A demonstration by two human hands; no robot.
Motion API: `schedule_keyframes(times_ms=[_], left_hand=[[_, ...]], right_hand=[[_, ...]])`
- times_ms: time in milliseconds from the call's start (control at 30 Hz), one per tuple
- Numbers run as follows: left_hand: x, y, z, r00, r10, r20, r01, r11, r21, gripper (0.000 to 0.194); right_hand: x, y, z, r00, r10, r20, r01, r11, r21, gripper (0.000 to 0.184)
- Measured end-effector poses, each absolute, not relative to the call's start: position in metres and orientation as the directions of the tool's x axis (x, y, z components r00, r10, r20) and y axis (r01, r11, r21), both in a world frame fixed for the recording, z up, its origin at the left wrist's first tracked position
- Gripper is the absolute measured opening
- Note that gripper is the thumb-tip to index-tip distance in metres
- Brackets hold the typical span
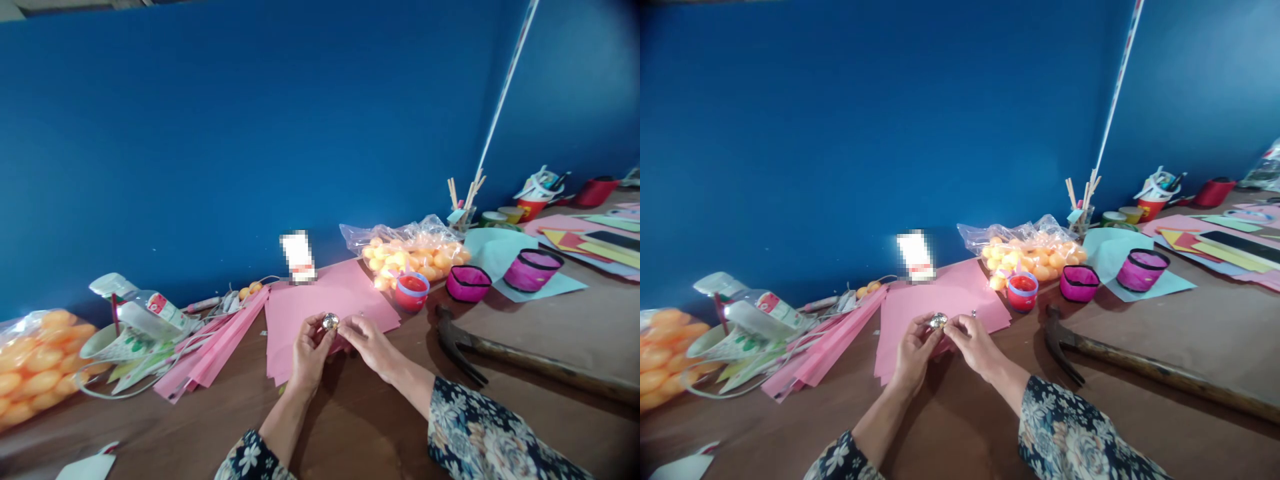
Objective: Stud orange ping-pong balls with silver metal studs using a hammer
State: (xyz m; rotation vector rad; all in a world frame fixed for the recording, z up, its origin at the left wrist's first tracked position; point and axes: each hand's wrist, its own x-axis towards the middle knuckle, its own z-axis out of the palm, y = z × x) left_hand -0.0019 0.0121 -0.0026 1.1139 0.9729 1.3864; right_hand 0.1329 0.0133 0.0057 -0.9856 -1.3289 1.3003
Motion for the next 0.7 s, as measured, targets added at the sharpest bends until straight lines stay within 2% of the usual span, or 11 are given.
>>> schedule_keyframes(times_ms=[267,700], left_hand=[[-0.0021,0.0118,-0.0015,-0.009,0.997,0.078,-0.231,-0.077,0.97,0.037],[-0.0009,0.0116,0.0008,-0.028,0.991,0.135,-0.187,-0.137,0.973,0.033]], right_hand=[[0.1331,0.013,0.0058,-0.186,0.978,0.097,-0.09,0.081,-0.993,0.026],[0.1332,0.0125,0.0082,-0.199,0.976,0.088,-0.095,0.07,-0.993,0.026]])
